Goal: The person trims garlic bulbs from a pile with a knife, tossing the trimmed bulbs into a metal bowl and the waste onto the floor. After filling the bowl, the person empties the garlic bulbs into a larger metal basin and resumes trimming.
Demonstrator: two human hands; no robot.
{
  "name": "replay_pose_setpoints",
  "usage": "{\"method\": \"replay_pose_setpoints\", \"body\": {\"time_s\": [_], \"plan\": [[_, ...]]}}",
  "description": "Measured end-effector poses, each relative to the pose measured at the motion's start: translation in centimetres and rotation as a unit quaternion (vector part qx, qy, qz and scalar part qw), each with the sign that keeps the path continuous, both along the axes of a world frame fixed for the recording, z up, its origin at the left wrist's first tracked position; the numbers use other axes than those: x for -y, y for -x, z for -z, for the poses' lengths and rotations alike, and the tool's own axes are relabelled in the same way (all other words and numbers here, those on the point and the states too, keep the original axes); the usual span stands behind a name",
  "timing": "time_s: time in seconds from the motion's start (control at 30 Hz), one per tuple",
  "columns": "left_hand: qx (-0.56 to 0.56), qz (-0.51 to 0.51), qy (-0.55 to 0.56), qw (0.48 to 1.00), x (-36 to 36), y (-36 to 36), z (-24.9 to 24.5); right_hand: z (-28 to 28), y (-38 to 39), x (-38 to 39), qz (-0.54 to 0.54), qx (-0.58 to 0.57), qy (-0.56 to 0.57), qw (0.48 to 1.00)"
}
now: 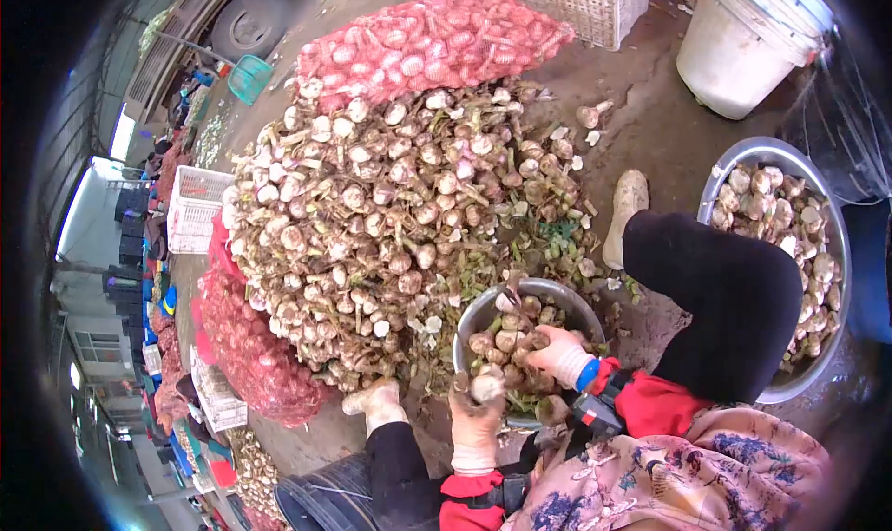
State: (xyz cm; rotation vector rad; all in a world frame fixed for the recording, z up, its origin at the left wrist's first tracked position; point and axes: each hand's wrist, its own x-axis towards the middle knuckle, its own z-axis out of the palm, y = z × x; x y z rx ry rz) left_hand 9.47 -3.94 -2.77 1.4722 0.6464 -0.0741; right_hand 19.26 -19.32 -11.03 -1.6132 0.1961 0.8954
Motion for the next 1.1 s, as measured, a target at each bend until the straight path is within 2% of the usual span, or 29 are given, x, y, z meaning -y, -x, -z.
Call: {"method": "replay_pose_setpoints", "body": {"time_s": [0.07, 0.13, 0.17, 0.2, 0.23, 0.27, 0.3, 0.33, 0.37, 0.4, 0.47, 0.5, 0.53, 0.6, 0.67, 0.7, 0.73, 0.8, 0.83, 0.87, 0.93, 1.0, 1.03, 1.07, 1.1], "plan": [[-0.023, 0.02, -0.217, 0.976, -1.3, -1.1, 1.9, 2.0, 0.7, -0.8, 0.044, -0.03, -0.038, 0.998], [-0.007, -0.026, -0.128, 0.991, -3.2, -5.1, 2.7, -1.8, -0.6, -0.2, 0.088, -0.068, -0.143, 0.983], [0.006, -0.036, -0.115, 0.993, -3.9, -8.0, 3.3, -2.3, -0.9, -0.2, 0.098, -0.082, -0.177, 0.976], [0.015, -0.091, -0.053, 0.994, -4.2, -10.7, 4.5, -2.4, -1.2, -0.4, 0.107, -0.095, -0.21, 0.967], [-0.056, -0.062, -0.028, 0.996, -5.5, -13.5, 5.2, -2.2, -1.5, -0.4, 0.095, -0.141, -0.207, 0.963], [-0.053, -0.13, -0.008, 0.99, -5.7, -16.1, 7.0, -2.2, -1.7, -0.7, 0.114, -0.106, -0.233, 0.96], [-0.045, -0.133, -0.006, 0.99, -7.7, -18.6, 10.8, -1.4, -1.5, -1.1, 0.116, -0.113, -0.25, 0.955], [-0.076, -0.195, 0.003, 0.978, -8.2, -21.6, 13.0, -0.5, -1.4, -1.4, 0.118, -0.12, -0.266, 0.949], [-0.121, -0.199, -0.002, 0.972, -10.2, -24.0, 17.2, -0.5, -1.6, -1.5, 0.131, -0.147, -0.305, 0.932], [-0.066, -0.112, -0.278, 0.952, -12.2, -26.1, 21.7, -0.2, -1.8, -1.4, 0.102, -0.157, -0.248, 0.95], [-0.27, -0.089, -0.391, 0.875, -8.0, -29.8, 16.4, -1.1, -2.5, -1.3, 0.116, -0.153, -0.203, 0.96], [-0.338, -0.022, -0.412, 0.846, -8.7, -31.1, 17.9, -2.2, -3.3, -1.0, 0.125, -0.167, -0.202, 0.957], [-0.372, -0.016, -0.413, 0.831, -7.7, -31.4, 16.6, -1.9, -3.8, -0.9, 0.129, -0.168, -0.198, 0.957], [-0.374, -0.011, -0.397, 0.838, -8.9, -30.9, 18.4, -1.4, -3.7, -0.8, 0.086, -0.145, -0.128, 0.977], [-0.25, -0.026, -0.379, 0.891, -10.7, -28.9, 19.8, -0.8, -3.4, -0.9, 0.104, -0.132, -0.148, 0.975], [-0.146, -0.039, -0.356, 0.922, -11.4, -27.9, 20.2, -1.1, -3.4, -0.9, 0.11, -0.143, -0.164, 0.97], [0.015, -0.103, -0.306, 0.946, -12.2, -26.9, 21.9, -1.4, -3.5, -0.8, 0.116, -0.154, -0.181, 0.964], [0.081, -0.146, -0.143, 0.976, -12.8, -25.3, 19.6, -1.9, -3.1, -0.7, 0.119, -0.157, -0.201, 0.96], [0.097, -0.163, -0.03, 0.981, -10.0, -24.2, 13.0, -1.2, -2.5, -0.9, 0.129, -0.149, -0.215, 0.957], [0.152, -0.143, 0.055, 0.976, -9.3, -23.0, 10.7, -0.5, -2.1, -1.2, 0.138, -0.141, -0.23, 0.953], [0.167, 0.044, -0.109, 0.979, -10.3, -18.7, 9.3, -0.5, -1.8, -1.5, 0.15, -0.137, -0.27, 0.941], [0.079, 0.153, -0.256, 0.951, -9.4, -14.5, 4.8, -1.3, -1.6, -1.7, 0.117, -0.067, -0.232, 0.963], [0.039, -0.003, 0.047, 0.998, -7.0, -13.1, 2.3, -2.1, -1.4, -1.6, 0.057, 0.004, -0.129, 0.99], [0.043, 0.01, 0.047, 0.998, -6.8, -10.9, 2.5, -2.8, -1.2, -1.5, -0.004, 0.074, -0.022, 0.997], [0.051, 0.028, 0.003, 0.998, -6.0, -9.4, 1.3, -3.4, -0.8, -1.3, -0.028, 0.165, -0.018, 0.986]]}}
